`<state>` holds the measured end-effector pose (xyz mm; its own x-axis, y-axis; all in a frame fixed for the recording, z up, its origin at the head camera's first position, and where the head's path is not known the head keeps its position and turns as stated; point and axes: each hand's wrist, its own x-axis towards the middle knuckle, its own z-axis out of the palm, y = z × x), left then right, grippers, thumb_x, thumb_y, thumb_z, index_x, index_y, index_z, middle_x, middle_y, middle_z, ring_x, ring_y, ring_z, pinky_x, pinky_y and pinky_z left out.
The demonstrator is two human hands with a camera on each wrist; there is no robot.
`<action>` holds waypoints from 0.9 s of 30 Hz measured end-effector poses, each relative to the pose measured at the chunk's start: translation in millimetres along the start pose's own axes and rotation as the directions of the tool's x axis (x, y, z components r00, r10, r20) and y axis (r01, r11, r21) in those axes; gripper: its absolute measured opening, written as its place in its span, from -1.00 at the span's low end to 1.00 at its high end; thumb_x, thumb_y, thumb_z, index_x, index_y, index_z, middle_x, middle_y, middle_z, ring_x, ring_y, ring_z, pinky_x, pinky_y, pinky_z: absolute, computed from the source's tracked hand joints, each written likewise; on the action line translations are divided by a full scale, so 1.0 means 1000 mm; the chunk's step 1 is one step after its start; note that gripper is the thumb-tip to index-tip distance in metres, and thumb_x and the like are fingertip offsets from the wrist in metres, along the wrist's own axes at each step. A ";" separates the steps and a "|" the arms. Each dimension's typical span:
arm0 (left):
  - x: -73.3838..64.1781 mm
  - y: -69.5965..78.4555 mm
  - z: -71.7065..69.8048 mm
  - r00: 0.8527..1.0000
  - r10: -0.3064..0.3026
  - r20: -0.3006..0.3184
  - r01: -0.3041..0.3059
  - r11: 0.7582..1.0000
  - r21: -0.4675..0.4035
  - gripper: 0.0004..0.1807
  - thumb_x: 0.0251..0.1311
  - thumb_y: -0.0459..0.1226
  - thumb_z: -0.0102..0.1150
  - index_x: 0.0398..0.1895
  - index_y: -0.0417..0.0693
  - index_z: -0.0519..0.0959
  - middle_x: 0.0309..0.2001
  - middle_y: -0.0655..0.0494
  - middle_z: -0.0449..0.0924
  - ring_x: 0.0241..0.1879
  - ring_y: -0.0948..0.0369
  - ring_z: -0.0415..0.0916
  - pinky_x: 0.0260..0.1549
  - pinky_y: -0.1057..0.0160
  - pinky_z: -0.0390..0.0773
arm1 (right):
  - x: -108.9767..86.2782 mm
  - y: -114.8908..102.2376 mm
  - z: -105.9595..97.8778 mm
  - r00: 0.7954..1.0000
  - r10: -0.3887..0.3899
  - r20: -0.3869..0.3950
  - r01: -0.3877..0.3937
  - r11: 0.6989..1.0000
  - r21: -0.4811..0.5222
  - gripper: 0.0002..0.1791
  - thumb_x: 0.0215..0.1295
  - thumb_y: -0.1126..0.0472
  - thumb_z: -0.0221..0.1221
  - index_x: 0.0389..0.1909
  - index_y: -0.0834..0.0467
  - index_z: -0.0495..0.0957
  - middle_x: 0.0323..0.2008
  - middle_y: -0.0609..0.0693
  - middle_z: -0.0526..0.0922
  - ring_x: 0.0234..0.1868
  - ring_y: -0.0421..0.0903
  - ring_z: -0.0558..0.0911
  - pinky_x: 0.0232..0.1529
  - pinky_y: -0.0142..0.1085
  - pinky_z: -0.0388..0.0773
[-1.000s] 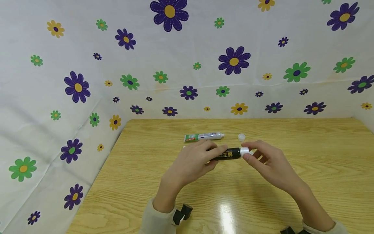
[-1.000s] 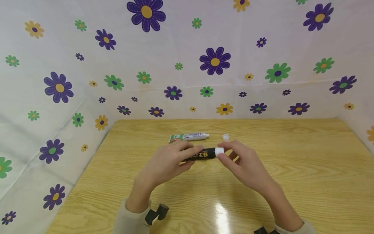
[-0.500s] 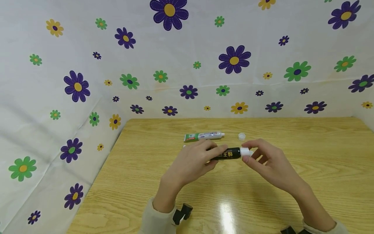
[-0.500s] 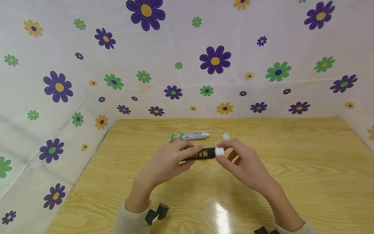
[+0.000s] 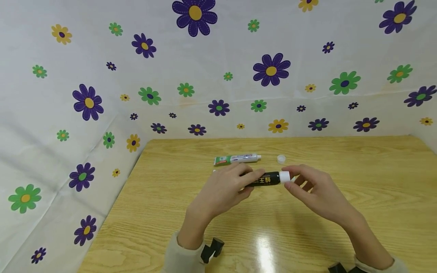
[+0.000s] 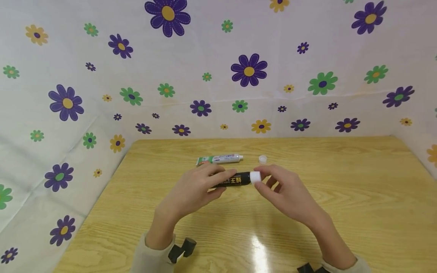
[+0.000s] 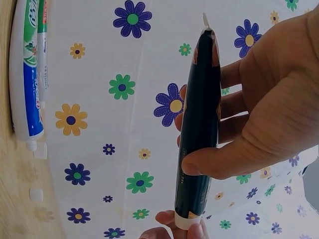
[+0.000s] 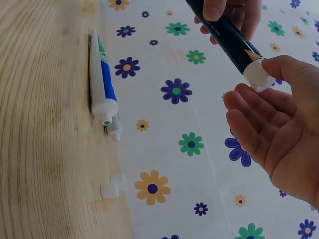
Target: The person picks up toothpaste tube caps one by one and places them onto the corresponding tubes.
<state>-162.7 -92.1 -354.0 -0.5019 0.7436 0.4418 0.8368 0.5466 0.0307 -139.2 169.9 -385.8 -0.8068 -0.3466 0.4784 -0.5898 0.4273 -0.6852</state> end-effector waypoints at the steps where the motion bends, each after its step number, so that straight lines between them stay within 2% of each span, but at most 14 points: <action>1: 0.000 0.000 0.000 1.000 0.000 -0.003 0.000 1.000 0.000 -0.57 0.19 -0.30 0.37 0.16 0.06 0.63 -0.14 0.13 0.65 -0.22 0.23 0.58 -0.25 0.29 0.58 | 0.000 0.000 0.000 1.000 0.006 0.001 -0.006 1.000 -0.002 -0.65 0.29 0.42 0.25 0.08 0.16 0.60 -0.24 -0.11 0.70 -0.37 -0.28 0.61 -0.43 -0.33 0.60; 11: 0.002 0.003 -0.003 1.000 0.009 0.001 -0.009 1.000 0.014 -0.58 0.20 -0.28 0.37 0.15 0.06 0.63 -0.16 0.12 0.65 -0.22 0.23 0.57 -0.21 0.29 0.58 | 0.000 -0.002 -0.002 0.998 0.070 0.012 -0.070 0.998 -0.008 -0.77 0.40 0.33 0.18 0.02 0.13 0.65 -0.30 -0.18 0.69 -0.37 -0.26 0.59 -0.42 -0.34 0.58; 17: 0.002 0.003 -0.001 1.000 0.006 -0.005 -0.006 1.000 0.024 -0.58 0.21 -0.28 0.36 0.16 0.06 0.62 -0.15 0.12 0.65 -0.20 0.21 0.59 -0.18 0.27 0.59 | 0.001 -0.002 -0.001 0.996 0.086 0.001 -0.086 0.996 -0.022 -0.69 0.41 0.31 0.18 0.14 0.14 0.55 -0.21 -0.06 0.65 -0.37 -0.26 0.60 -0.42 -0.34 0.58; 21: 0.002 0.003 -0.001 1.000 0.006 -0.002 -0.006 1.000 0.026 -0.59 0.23 -0.28 0.34 0.16 0.05 0.62 -0.15 0.12 0.65 -0.19 0.21 0.60 -0.17 0.28 0.60 | 0.000 -0.001 0.000 0.998 0.047 -0.043 -0.048 0.999 -0.011 -0.65 0.33 0.39 0.22 0.11 0.12 0.53 -0.14 -0.02 0.64 -0.37 -0.25 0.62 -0.42 -0.36 0.58; 27: 0.002 0.004 -0.002 1.000 0.001 0.003 -0.001 1.000 0.018 -0.59 0.24 -0.29 0.33 0.17 0.05 0.62 -0.14 0.12 0.65 -0.20 0.22 0.59 -0.21 0.29 0.59 | 0.001 0.000 0.001 0.994 -0.057 -0.093 0.058 0.998 0.006 -0.61 0.21 0.50 0.28 -0.01 0.08 0.62 -0.19 -0.09 0.65 -0.37 -0.23 0.62 -0.44 -0.39 0.58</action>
<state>-160.1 -89.4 -351.4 -0.5018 0.7453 0.4390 0.8333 0.5526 0.0143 -139.9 168.7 -385.4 -0.7716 -0.2910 0.5657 -0.6352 0.4016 -0.6597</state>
